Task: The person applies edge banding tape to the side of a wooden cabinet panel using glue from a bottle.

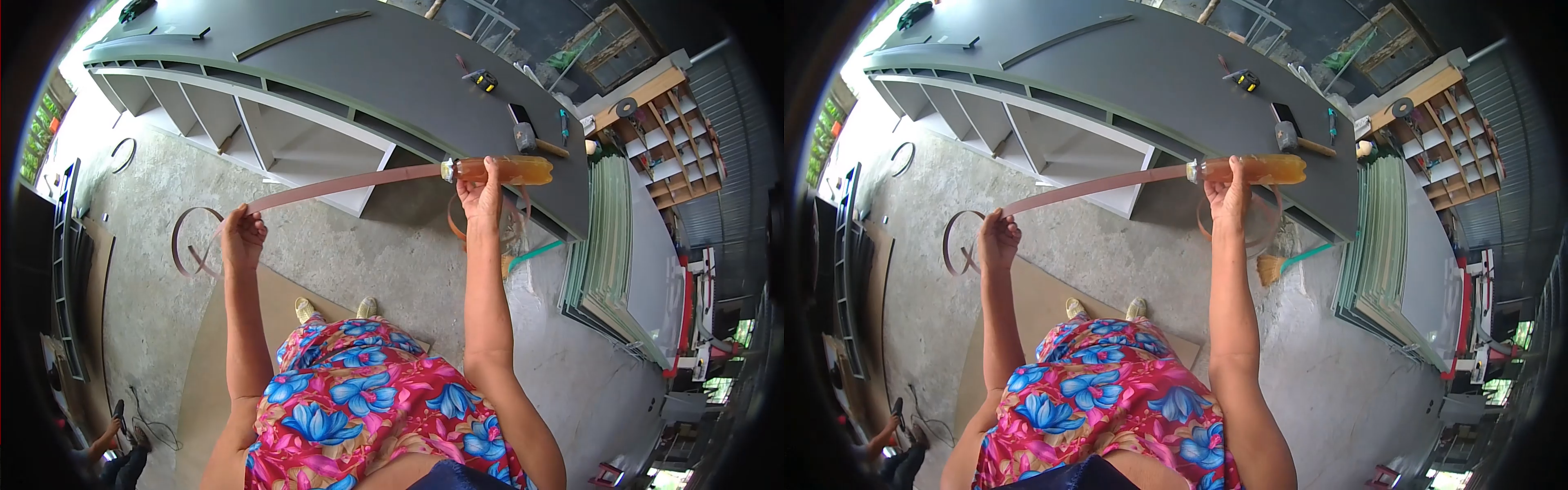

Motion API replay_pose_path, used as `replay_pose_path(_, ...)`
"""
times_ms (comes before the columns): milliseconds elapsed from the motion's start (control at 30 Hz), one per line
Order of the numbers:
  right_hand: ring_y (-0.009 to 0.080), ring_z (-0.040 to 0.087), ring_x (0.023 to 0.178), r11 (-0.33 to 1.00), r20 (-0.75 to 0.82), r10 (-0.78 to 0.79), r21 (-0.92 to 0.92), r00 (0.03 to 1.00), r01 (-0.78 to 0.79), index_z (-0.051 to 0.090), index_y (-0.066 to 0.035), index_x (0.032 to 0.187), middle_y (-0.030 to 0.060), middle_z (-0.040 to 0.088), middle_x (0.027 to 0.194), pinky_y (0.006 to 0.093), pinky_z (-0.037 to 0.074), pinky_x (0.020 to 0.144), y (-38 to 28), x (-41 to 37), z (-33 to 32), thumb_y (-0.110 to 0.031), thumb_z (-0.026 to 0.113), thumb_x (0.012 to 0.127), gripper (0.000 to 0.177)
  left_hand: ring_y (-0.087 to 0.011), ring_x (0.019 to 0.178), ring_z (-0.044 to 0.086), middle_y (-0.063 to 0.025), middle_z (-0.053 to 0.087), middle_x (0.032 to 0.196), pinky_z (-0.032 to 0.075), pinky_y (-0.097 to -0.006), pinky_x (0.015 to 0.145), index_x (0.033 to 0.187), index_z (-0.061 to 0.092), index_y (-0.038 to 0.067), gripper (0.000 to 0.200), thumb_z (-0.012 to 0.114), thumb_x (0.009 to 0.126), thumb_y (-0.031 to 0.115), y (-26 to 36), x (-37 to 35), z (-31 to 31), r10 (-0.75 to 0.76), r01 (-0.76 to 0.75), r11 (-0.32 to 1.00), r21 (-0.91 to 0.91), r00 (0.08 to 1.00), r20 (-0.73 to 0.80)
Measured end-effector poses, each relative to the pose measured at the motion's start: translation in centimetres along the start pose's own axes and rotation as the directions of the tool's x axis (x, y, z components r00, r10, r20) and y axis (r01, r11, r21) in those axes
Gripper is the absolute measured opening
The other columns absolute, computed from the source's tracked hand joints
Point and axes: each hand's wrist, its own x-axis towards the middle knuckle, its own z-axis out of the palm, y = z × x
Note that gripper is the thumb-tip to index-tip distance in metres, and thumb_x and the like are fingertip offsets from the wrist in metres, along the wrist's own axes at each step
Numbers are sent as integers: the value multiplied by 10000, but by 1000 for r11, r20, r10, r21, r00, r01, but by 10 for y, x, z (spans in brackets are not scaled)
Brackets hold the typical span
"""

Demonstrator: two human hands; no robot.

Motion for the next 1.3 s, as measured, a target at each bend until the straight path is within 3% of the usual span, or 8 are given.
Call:
replay_pose_path(200, 138, 575, 736, 1000, -24, 5, 5, 1000, -5, 540, -121, 936, 12, 589, 828, 266, 484, 604, -1, -5, -6, -368, 744, 682, 410, -135, 566, 563, -50, 603, 680, 466, -239, 546, 782, 576, 51, 119, 569, 821, 164, 2, 16, -15, -29, 34, 994, -101, 998, 51)
replay_pose_path(433, 143, 594, 709, 998, -50, 56, 15, 997, -55, 555, -112, 902, 17, 615, 801, 263, 500, 574, 8, -11, -2, -387, 743, 676, 403, -127, 670, 566, -59, 588, 833, 470, -239, 576, 1133, 537, -28, 345, 570, 832, 136, -33, 20, -14, 28, -18, 980, -199, 999, 47)
replay_pose_path(600, 153, 597, 704, 987, -16, 152, 58, 988, -150, 548, -115, 897, 19, 610, 797, 274, 521, 562, 22, -23, 6, -385, 742, 675, 399, -117, 705, 565, -21, 595, 857, 454, -224, 620, 1151, 525, 44, 372, 625, 828, 200, -83, 8, 35, -102, 140, 977, -162, 969, 227)
replay_pose_path(833, 167, 621, 707, 961, 56, 260, 86, 964, -264, 519, -91, 933, 46, 608, 820, 268, 547, 537, 48, -46, 21, -377, 743, 677, 445, -143, 735, 598, -37, 609, 894, 495, -247, 660, 1141, 522, 40, 308, 587, 867, 165, -125, -8, 101, -280, 332, 938, -98, 895, 348)
replay_pose_path(1033, 176, 600, 760, 959, 66, 276, 53, 959, -280, 483, -82, 992, 67, 565, 868, 250, 534, 577, 54, -57, 26, -380, 749, 662, 518, -156, 778, 622, -88, 624, 928, 516, -246, 693, 1132, 524, -24, 297, 551, 884, 137, -142, -8, 111, -240, 275, 958, -77, 922, 305)
replay_pose_path(1300, 185, 603, 759, 973, 24, 204, 101, 979, -205, 489, -82, 998, 56, 568, 869, 251, 537, 565, 40, -37, 14, -373, 747, 665, 512, -182, 789, 635, -101, 631, 878, 520, -264, 723, 1096, 548, -39, 274, 542, 878, 125, -121, -12, 91, -146, 152, 988, -13, 969, 198)
